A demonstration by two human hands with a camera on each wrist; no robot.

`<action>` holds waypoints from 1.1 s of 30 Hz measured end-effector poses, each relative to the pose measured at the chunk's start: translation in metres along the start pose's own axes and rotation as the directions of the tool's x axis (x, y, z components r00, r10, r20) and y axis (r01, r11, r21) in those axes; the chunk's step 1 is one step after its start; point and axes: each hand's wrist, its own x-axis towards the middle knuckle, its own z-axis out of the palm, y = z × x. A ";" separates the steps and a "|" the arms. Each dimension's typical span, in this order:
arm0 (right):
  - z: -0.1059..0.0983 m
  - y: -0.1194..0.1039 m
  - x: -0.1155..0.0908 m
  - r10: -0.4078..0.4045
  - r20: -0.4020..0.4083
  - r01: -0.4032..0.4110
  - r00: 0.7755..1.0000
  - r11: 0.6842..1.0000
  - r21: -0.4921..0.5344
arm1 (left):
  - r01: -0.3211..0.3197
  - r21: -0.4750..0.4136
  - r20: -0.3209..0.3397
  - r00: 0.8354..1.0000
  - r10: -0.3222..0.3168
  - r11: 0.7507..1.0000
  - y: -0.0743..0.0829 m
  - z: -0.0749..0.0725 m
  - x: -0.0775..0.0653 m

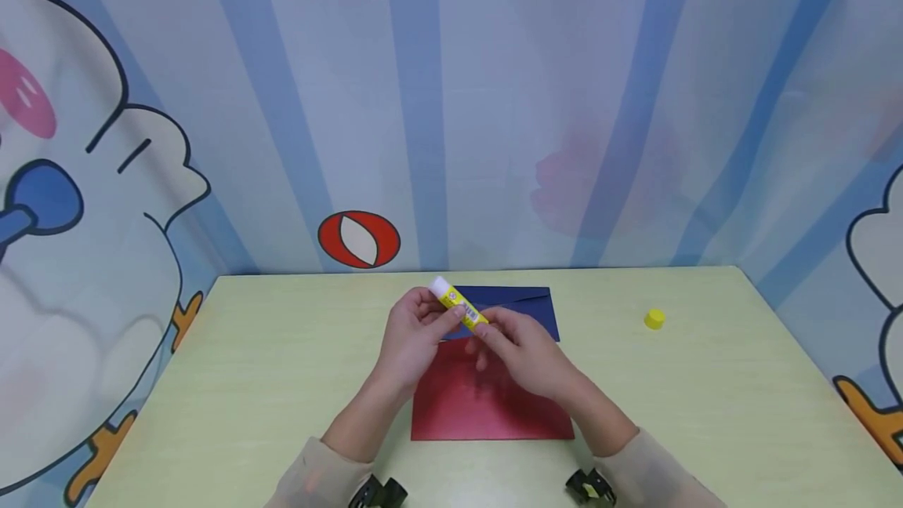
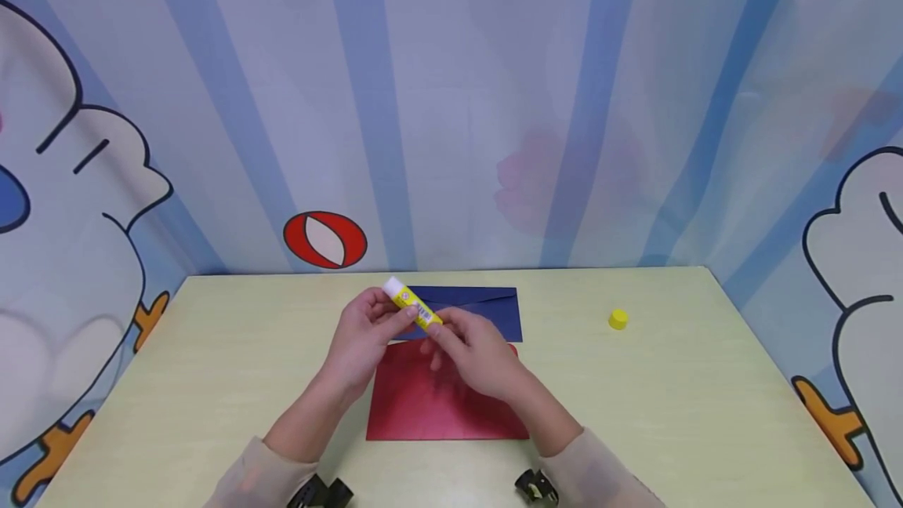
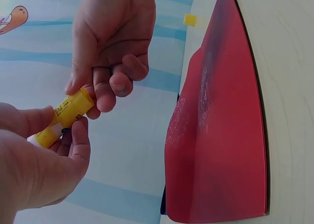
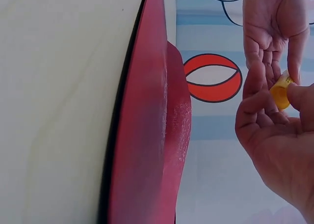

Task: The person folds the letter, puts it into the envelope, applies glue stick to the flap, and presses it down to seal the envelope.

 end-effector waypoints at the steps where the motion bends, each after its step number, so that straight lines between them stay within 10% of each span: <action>1: -0.001 0.000 0.000 0.006 0.018 -0.007 1.000 1.000 0.030 | -0.001 0.000 0.001 1.000 0.001 1.000 0.000 0.000 0.000; 15: 0.011 -0.004 -0.002 -0.122 -0.202 0.071 0.972 0.968 -0.242 | 0.003 -0.019 0.006 1.000 -0.003 1.000 -0.002 0.000 0.002; 33: 0.003 -0.001 0.001 -0.012 -0.076 0.014 0.997 1.000 0.023 | 0.000 -0.016 0.006 1.000 0.000 1.000 0.000 0.000 0.001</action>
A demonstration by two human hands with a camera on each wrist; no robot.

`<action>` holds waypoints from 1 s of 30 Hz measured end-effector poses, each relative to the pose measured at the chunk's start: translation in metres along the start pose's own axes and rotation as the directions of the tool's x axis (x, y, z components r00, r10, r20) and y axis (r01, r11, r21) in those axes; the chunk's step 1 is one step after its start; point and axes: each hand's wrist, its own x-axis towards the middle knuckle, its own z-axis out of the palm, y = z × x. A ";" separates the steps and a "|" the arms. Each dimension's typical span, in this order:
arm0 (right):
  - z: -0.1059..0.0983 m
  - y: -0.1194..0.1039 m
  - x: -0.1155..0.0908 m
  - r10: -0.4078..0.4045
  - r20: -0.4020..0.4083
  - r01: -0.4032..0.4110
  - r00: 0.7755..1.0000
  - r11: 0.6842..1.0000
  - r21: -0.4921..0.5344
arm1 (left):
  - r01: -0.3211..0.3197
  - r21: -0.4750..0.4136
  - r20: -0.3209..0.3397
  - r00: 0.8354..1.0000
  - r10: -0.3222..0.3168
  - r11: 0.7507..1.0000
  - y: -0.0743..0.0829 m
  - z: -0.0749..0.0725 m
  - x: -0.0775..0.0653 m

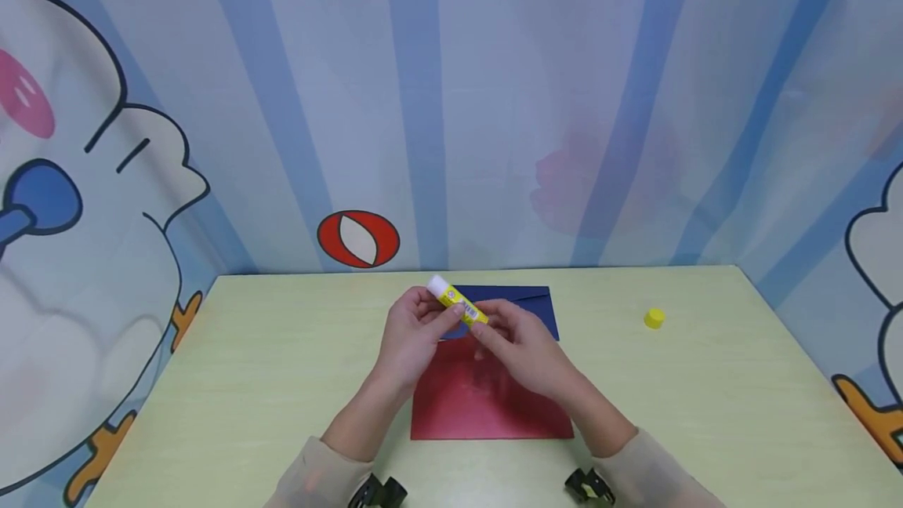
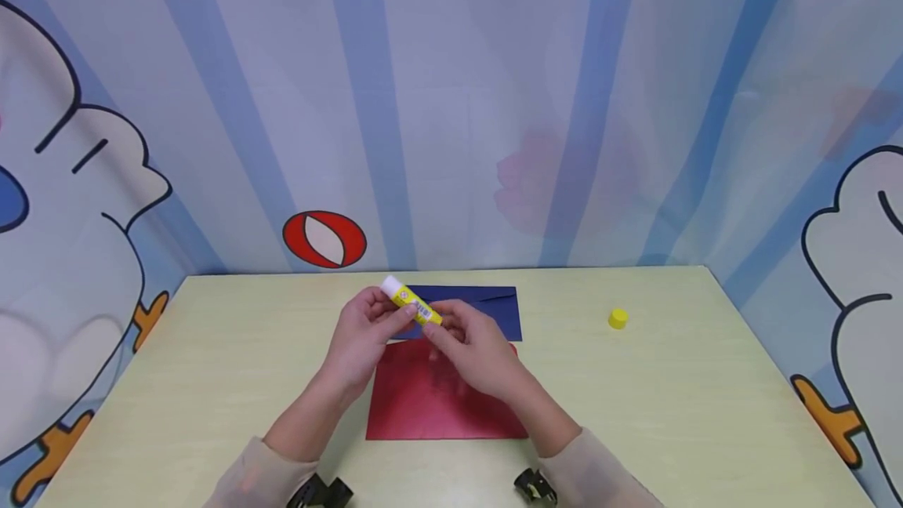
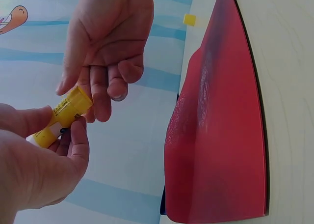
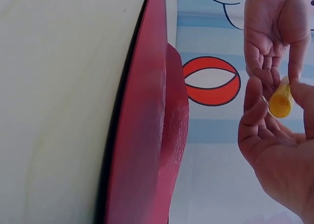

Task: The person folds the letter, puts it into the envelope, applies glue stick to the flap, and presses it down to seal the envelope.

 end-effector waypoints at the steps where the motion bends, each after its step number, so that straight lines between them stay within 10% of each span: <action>1: 0.001 0.000 0.000 -0.003 -0.017 0.003 1.000 1.000 0.005 | 0.001 -0.004 0.002 1.000 -0.001 1.000 0.000 0.000 0.000; 18: -0.004 -0.003 0.000 -0.037 -0.079 0.046 0.996 0.992 0.119 | 0.025 -0.029 0.053 0.998 -0.024 0.999 -0.001 -0.002 0.001; 30: -0.044 -0.007 -0.011 -0.079 -0.185 0.061 0.980 0.993 -0.105 | -0.039 0.239 0.059 0.998 0.025 0.970 -0.005 -0.021 0.002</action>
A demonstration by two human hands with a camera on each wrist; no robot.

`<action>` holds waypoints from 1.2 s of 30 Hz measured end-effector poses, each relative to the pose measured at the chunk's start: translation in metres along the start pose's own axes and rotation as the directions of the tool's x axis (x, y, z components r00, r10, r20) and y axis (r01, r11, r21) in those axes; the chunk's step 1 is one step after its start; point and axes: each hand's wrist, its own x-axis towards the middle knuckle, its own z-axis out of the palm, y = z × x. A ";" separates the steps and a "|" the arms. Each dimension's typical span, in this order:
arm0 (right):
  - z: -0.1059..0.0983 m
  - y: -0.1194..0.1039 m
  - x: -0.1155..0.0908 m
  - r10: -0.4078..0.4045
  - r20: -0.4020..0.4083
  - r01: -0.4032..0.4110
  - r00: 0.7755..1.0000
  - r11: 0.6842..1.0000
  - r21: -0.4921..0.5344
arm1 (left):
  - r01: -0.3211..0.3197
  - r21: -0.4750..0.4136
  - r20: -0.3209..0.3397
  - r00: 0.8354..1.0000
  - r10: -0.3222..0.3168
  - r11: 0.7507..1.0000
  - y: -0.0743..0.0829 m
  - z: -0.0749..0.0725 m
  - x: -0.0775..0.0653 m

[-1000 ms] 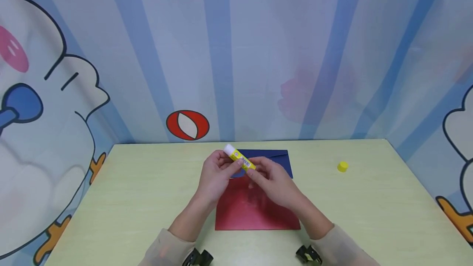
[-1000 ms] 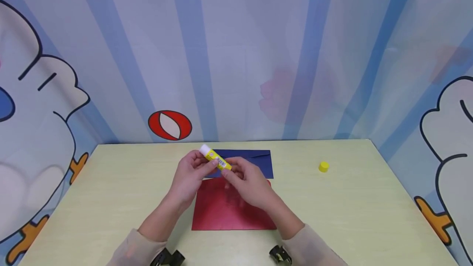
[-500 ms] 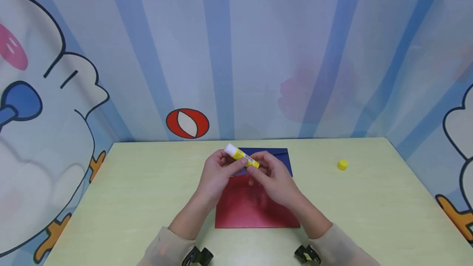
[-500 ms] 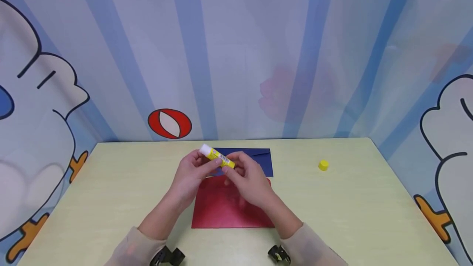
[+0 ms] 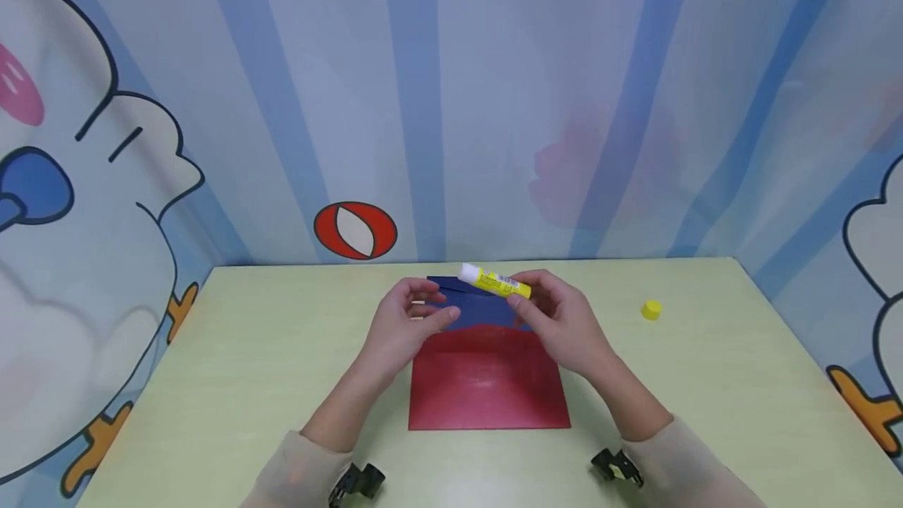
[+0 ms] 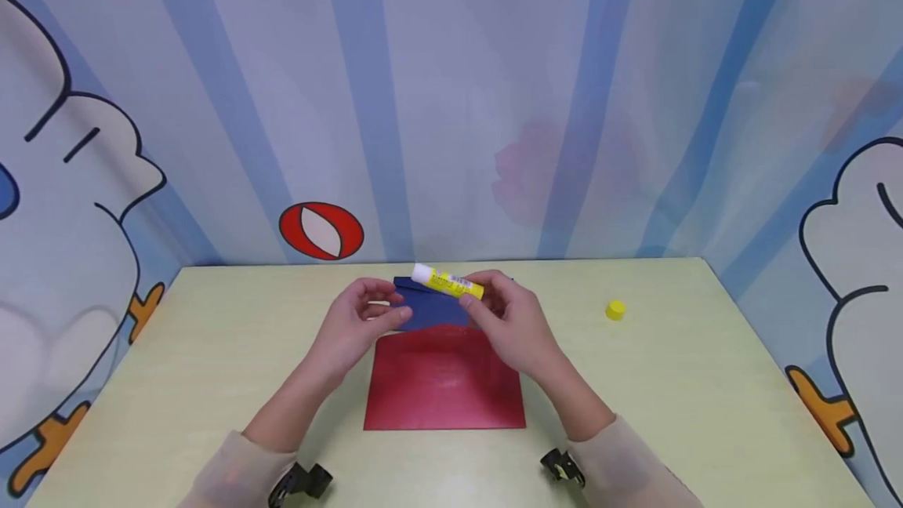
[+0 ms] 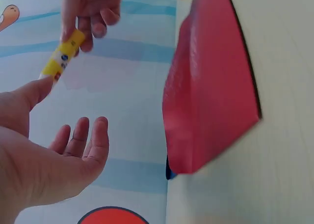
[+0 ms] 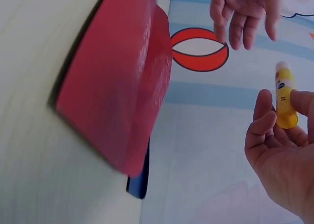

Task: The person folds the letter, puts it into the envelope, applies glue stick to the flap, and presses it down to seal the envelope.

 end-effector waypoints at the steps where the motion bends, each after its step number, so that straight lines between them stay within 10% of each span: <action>1: -0.004 0.000 -0.001 0.000 -0.003 0.000 1.000 1.000 -0.023 | -0.009 0.044 0.003 1.000 0.009 0.999 -0.001 -0.002 -0.001; 9: -0.026 0.000 -0.011 -0.012 0.021 0.016 1.000 0.980 -0.200 | -0.119 0.398 0.112 0.990 0.081 0.910 -0.011 -0.017 -0.008; 20: -0.032 0.001 -0.021 -0.001 0.112 0.037 0.994 0.945 -0.325 | -0.396 0.722 0.428 0.900 0.084 0.567 -0.024 -0.025 -0.017; 24: -0.029 -0.002 -0.022 0.015 0.157 0.041 0.987 0.936 -0.351 | -0.425 0.765 0.460 0.887 0.052 0.484 -0.029 -0.024 -0.021; 36: -0.017 -0.006 -0.025 0.105 0.276 0.011 0.956 0.921 -0.389 | -0.391 0.795 0.491 0.863 -0.115 0.464 -0.038 -0.025 -0.027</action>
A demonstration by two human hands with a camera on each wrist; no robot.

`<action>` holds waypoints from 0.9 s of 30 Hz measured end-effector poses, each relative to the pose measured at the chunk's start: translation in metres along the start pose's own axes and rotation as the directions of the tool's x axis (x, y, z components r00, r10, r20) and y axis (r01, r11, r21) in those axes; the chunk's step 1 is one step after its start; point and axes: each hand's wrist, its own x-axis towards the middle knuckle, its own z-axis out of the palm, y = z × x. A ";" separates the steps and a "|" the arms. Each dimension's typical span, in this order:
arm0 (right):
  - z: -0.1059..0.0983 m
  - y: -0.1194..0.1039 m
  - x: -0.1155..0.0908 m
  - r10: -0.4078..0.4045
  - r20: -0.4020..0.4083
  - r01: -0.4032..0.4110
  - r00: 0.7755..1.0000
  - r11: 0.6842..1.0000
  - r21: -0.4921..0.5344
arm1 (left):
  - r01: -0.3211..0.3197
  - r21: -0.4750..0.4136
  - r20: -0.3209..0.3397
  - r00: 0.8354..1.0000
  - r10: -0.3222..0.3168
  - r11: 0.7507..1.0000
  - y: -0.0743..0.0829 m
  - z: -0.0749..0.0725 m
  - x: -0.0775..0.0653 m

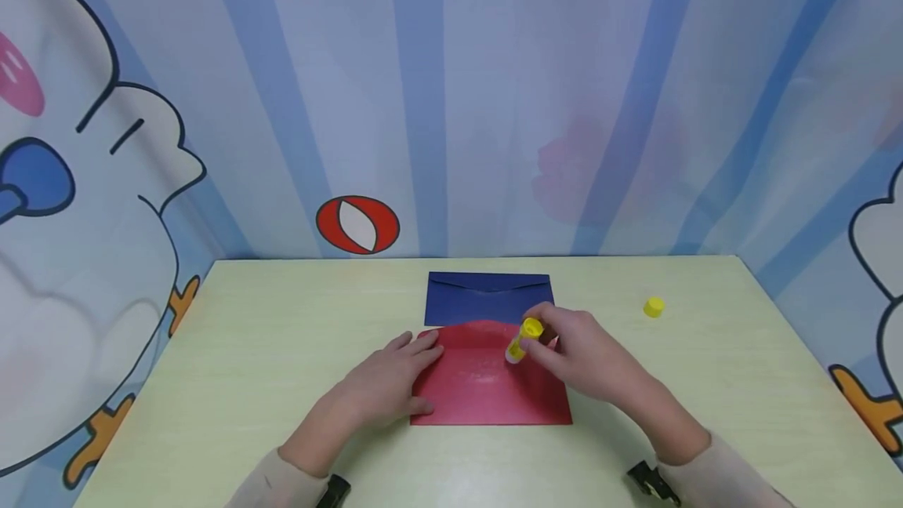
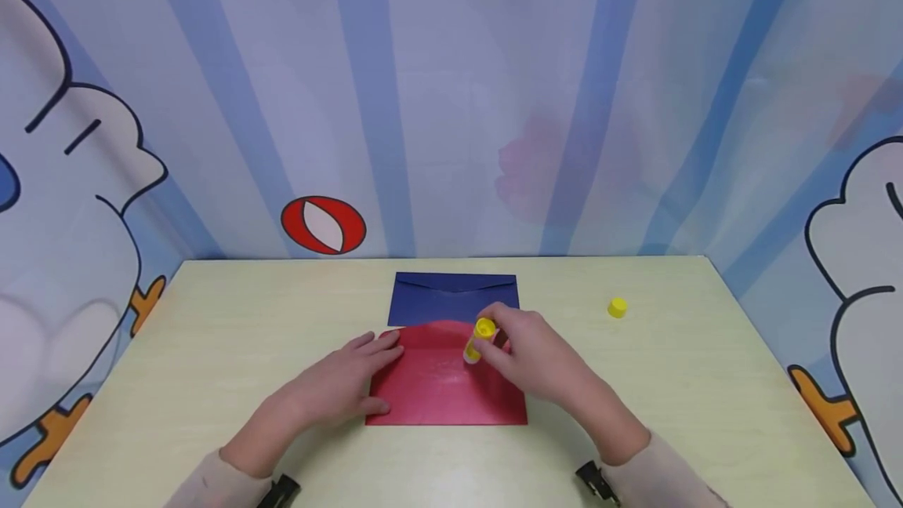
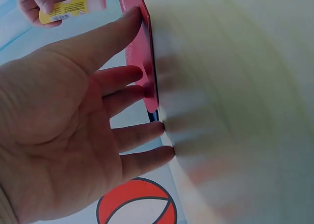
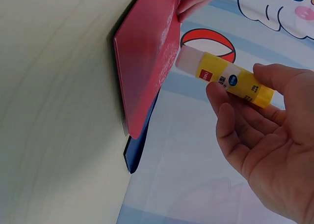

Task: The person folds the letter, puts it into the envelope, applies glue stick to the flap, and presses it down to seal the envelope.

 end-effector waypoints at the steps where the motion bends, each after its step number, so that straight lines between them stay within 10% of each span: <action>1: 0.001 0.000 0.001 0.002 0.006 -0.002 1.000 1.000 -0.010 | -0.001 0.003 0.003 1.000 0.001 1.000 0.000 0.000 0.000; 17: 0.025 -0.008 0.018 0.012 0.050 -0.006 0.999 0.992 -0.124 | 0.014 0.028 0.039 0.999 -0.015 1.000 0.004 -0.005 -0.001; 27: 0.052 -0.025 0.031 -0.157 0.064 0.165 0.986 0.974 -0.156 | 0.014 0.034 0.055 0.998 -0.016 0.999 0.005 -0.006 0.000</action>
